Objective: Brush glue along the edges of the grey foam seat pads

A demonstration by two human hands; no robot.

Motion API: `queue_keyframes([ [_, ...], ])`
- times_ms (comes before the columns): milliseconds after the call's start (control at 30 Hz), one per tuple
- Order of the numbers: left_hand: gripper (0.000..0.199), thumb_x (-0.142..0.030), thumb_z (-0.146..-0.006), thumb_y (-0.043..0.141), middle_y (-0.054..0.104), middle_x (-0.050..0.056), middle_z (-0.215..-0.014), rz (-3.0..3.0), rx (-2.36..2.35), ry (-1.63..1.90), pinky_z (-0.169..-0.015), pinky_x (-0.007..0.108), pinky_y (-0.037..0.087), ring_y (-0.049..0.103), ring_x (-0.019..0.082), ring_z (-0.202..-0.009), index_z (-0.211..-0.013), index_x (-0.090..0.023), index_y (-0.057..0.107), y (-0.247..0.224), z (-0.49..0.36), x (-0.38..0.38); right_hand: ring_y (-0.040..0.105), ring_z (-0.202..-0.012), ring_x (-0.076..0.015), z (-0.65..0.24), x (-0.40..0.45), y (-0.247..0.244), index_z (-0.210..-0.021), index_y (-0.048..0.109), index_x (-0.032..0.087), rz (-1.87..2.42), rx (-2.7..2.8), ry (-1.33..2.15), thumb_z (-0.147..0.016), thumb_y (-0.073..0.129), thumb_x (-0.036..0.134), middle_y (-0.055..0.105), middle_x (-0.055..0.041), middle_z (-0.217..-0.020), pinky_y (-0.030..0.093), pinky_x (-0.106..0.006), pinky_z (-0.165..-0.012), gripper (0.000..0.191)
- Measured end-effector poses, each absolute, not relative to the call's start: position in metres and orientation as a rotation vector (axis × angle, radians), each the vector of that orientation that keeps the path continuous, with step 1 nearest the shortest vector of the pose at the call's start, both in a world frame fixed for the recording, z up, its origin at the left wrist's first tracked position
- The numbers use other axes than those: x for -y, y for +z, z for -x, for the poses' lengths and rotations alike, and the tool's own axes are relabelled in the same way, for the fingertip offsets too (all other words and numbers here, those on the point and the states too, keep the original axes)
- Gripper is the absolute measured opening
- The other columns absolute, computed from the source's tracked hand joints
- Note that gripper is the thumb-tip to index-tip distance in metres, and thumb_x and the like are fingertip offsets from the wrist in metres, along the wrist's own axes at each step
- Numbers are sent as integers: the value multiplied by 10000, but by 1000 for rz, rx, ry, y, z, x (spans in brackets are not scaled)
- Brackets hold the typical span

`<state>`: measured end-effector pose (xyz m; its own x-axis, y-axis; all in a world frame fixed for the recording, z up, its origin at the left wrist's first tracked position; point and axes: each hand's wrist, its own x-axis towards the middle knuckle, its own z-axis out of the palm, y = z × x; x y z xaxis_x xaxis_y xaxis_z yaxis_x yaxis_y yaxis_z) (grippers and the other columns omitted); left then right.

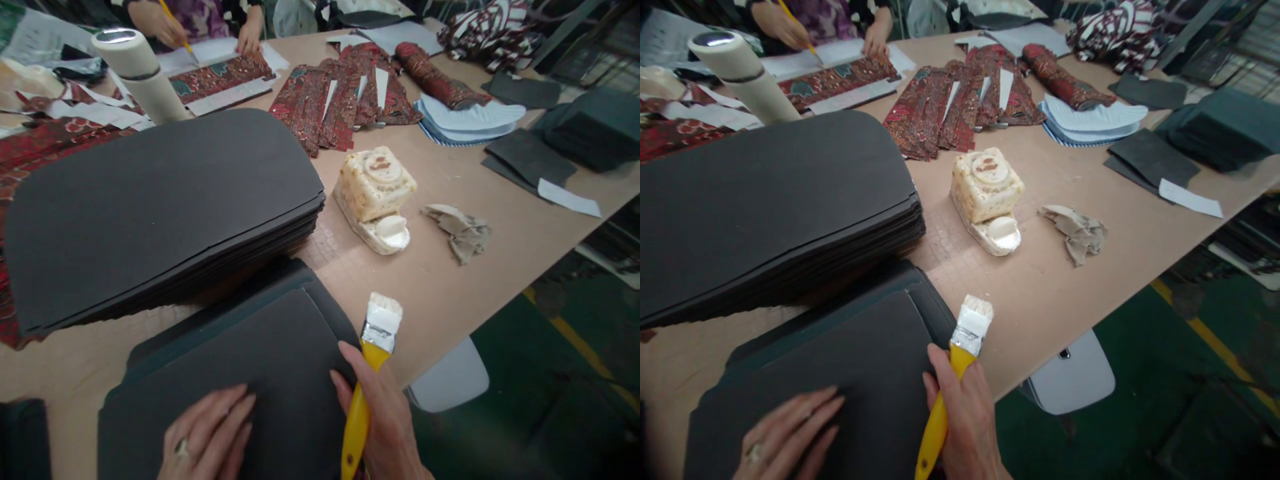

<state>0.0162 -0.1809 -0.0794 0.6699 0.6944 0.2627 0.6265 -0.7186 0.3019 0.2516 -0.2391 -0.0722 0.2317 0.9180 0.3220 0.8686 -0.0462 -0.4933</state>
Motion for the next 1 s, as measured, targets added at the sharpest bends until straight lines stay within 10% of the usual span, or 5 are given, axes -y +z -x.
queue_keyframes([
  [1000,168,-356,-878,476,572,27,-817,-2241,-1647,421,-746,363,419,558,208,-805,-827,-217,556,-90,-96,109,606,-468,-118,-268,244,-97,-1092,601,175,1885,1693,280,-866,552,178,611,4,-579,532,-199,-522,231],
])
